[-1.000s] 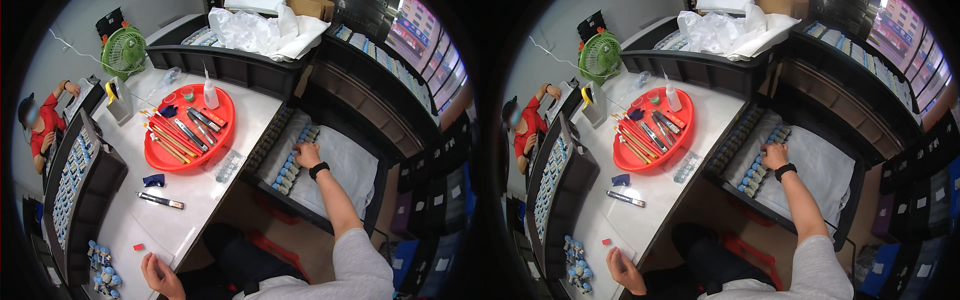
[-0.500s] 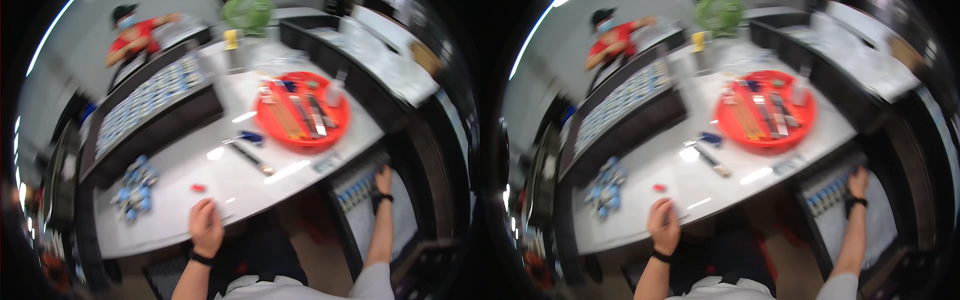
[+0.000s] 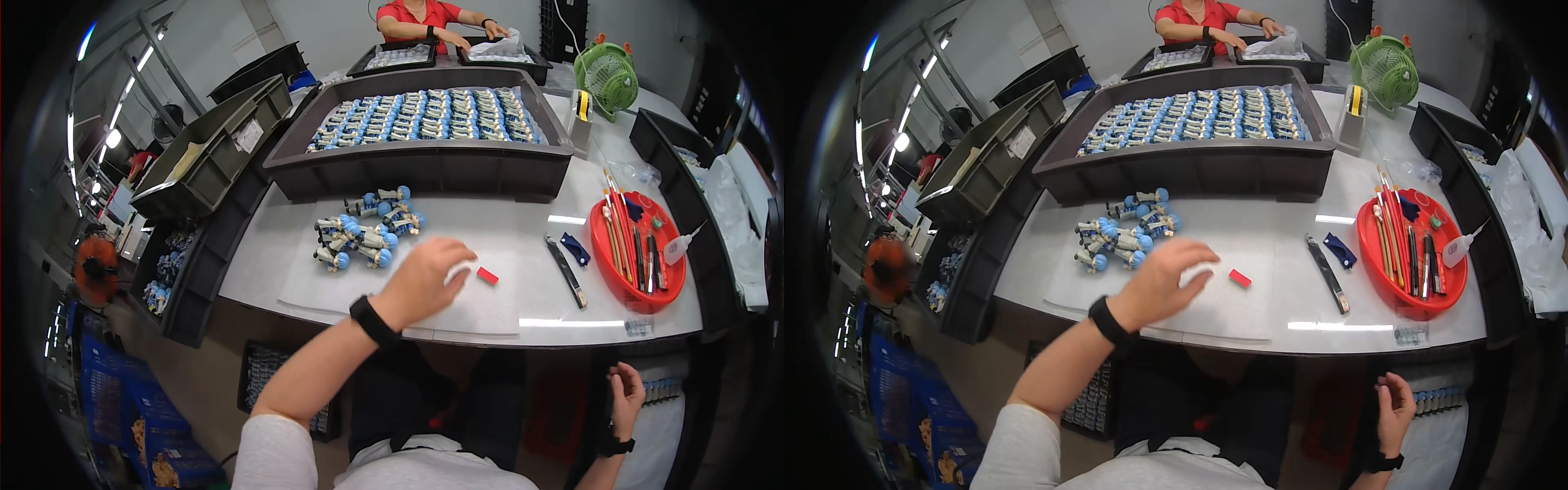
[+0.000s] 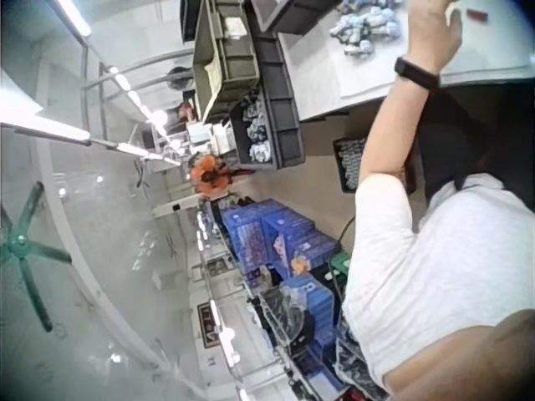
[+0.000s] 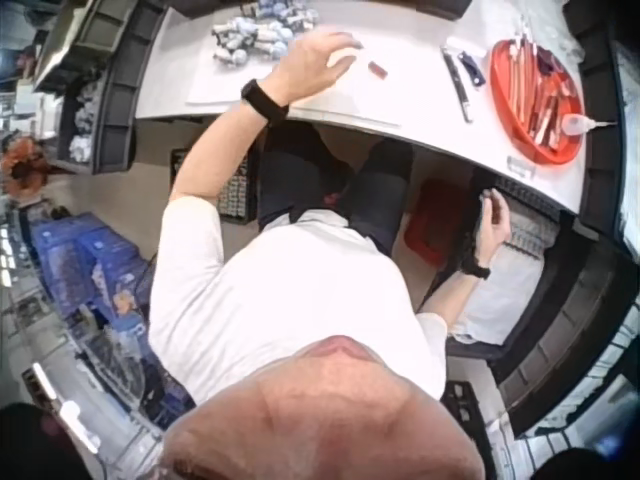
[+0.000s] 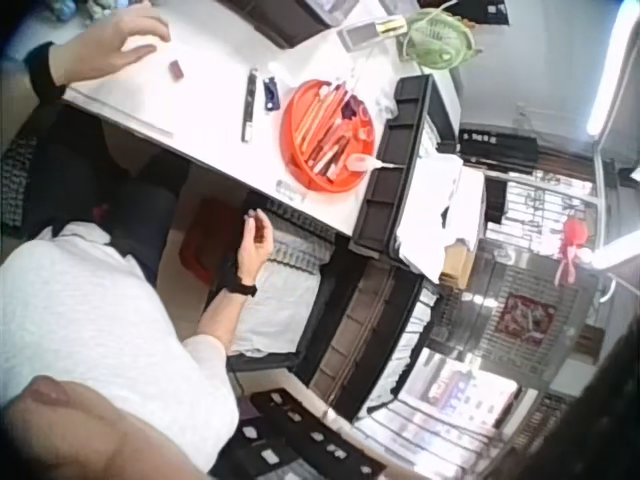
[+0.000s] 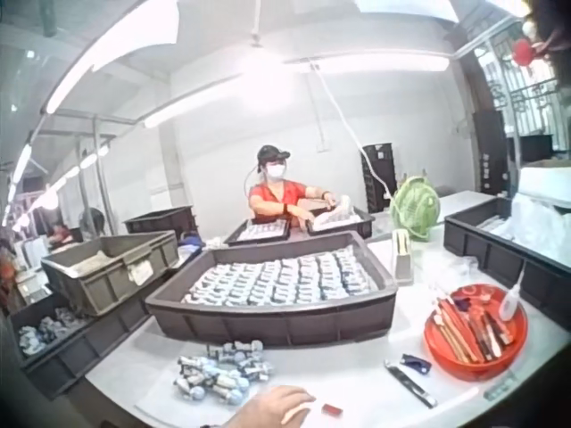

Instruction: The person assembles small blue and white figurines by hand, picking up parts from a tray and attaching them together. They place the completed figurines into a drawer beneath the workbench.

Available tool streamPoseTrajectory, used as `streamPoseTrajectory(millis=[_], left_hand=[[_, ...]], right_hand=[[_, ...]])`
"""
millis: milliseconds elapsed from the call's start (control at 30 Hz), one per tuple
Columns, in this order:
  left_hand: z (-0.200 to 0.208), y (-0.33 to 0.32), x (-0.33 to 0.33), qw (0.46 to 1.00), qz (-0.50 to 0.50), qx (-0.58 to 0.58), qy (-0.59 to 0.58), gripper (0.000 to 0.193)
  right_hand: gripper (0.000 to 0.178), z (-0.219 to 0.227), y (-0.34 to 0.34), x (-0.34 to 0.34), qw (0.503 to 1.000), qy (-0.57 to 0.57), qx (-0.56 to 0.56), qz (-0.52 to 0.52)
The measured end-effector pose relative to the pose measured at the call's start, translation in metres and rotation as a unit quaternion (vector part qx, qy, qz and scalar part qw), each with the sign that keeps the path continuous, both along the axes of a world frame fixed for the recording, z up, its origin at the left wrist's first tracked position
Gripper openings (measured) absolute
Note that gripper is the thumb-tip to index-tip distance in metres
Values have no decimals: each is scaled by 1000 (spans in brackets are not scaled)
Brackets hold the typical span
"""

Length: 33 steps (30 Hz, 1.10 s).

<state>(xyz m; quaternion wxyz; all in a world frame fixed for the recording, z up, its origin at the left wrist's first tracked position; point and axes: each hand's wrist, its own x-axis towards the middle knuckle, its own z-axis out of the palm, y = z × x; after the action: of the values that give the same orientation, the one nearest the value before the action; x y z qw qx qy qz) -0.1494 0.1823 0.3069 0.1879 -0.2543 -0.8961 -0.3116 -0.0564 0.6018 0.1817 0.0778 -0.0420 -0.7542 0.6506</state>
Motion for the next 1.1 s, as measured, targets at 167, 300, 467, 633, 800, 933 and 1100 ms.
streamPoseTrajectory(millis=[167,300,467,633,800,933,1100], left_hand=[[-7,-52,-71,956,139,-258,-22,22],[-25,-71,-96,888,163,-414,-114,19],[-18,-66,-70,984,80,-157,15,24],[1,-39,12,845,-63,432,-309,31],[-41,-25,53,720,-38,601,-344,31],[-53,-26,54,694,-3,632,-345,31],[-65,-27,51,702,8,631,-329,31]], right_hand=[[23,18,-81,-2,995,2,-44,90],[22,34,-138,1,985,8,-62,160],[19,47,-178,2,974,23,-76,213],[15,64,-211,-17,968,84,-87,221],[31,74,-258,-50,950,86,-103,283],[36,69,-273,-61,938,24,-57,342],[37,59,-276,-62,945,37,-49,321]])
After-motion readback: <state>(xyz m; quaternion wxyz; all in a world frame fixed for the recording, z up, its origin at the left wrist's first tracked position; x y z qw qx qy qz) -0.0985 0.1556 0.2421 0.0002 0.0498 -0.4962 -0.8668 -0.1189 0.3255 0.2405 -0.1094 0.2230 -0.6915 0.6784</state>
